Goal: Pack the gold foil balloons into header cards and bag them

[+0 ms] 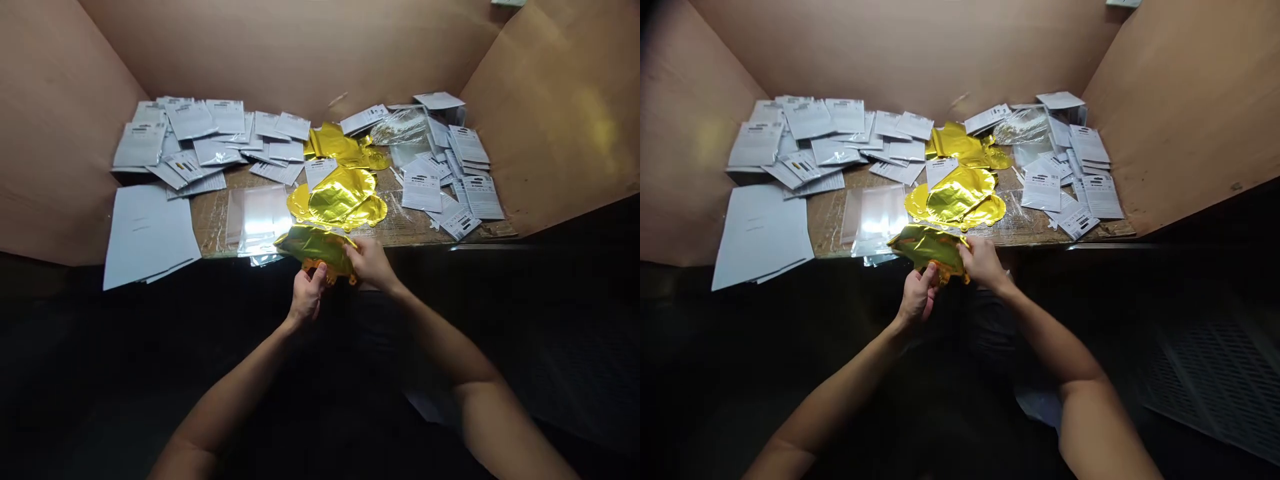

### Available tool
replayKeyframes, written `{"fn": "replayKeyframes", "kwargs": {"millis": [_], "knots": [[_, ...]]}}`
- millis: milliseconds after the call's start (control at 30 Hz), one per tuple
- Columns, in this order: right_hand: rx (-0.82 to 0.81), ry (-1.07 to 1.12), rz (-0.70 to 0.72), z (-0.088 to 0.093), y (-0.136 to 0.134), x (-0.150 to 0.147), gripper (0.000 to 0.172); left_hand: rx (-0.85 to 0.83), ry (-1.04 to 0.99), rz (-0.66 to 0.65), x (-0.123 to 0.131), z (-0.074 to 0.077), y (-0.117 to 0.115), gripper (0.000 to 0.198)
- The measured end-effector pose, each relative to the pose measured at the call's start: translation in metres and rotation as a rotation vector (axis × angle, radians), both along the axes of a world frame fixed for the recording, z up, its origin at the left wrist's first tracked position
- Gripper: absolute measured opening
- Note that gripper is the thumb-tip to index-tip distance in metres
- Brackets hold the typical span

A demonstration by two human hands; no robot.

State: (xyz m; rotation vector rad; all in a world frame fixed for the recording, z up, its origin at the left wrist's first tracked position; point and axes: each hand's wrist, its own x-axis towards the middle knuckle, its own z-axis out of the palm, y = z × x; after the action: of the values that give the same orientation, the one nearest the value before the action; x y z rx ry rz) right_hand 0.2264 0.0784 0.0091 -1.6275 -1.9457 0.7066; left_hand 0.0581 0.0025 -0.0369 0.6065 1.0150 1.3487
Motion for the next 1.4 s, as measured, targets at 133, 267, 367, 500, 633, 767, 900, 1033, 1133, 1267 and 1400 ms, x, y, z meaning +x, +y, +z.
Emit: {"fn": "replayKeyframes", "kwargs": {"millis": [133, 267, 367, 500, 633, 767, 900, 1033, 1133, 1267, 1400], "knots": [[-0.073, 0.257, -0.099, -0.01, -0.07, 0.013, 0.035, -0.028, 0.055, 0.044, -0.005, -0.001, -0.003, 0.049], [-0.343, 0.608, 0.031, -0.004, -0.067, 0.022, 0.068, 0.01, 0.07, -0.381, -0.028, 0.015, -0.008, 0.044], [-0.649, 0.9, 0.245, -0.004, -0.053, 0.016, 0.062, 0.017, 0.052, -0.527, -0.037, 0.027, -0.009, 0.042], [-0.586, 1.121, 0.201, -0.007, -0.052, 0.004, 0.047, 0.098, 0.072, -0.464, -0.047, 0.037, -0.006, 0.037], [-0.564, 1.082, 0.29, -0.007, -0.055, 0.001, 0.032, 0.224, 0.262, -0.447, -0.066, 0.045, 0.003, 0.012], [-0.365, 0.999, 0.309, -0.008, -0.052, 0.0, 0.011, 0.286, 0.298, -0.528, -0.082, 0.056, 0.007, 0.011], [-0.191, 0.893, 0.2, -0.007, -0.05, -0.001, 0.019, 0.185, 0.076, -0.369, -0.077, 0.048, -0.001, 0.049], [-0.127, 0.78, 0.222, -0.007, -0.05, 0.002, 0.017, 0.05, 0.156, -0.374, -0.057, 0.027, -0.015, 0.069], [-0.222, 0.858, 0.169, -0.009, -0.051, 0.002, 0.021, 0.008, 0.179, -0.406, -0.047, 0.019, -0.02, 0.052], [-0.495, 0.905, 0.23, -0.008, -0.057, -0.003, 0.058, 0.061, 0.236, -0.227, -0.043, 0.022, -0.023, 0.045], [-0.525, 0.919, 0.254, -0.005, -0.065, -0.002, 0.046, 0.072, 0.221, -0.268, -0.053, 0.03, -0.026, 0.042]]}}
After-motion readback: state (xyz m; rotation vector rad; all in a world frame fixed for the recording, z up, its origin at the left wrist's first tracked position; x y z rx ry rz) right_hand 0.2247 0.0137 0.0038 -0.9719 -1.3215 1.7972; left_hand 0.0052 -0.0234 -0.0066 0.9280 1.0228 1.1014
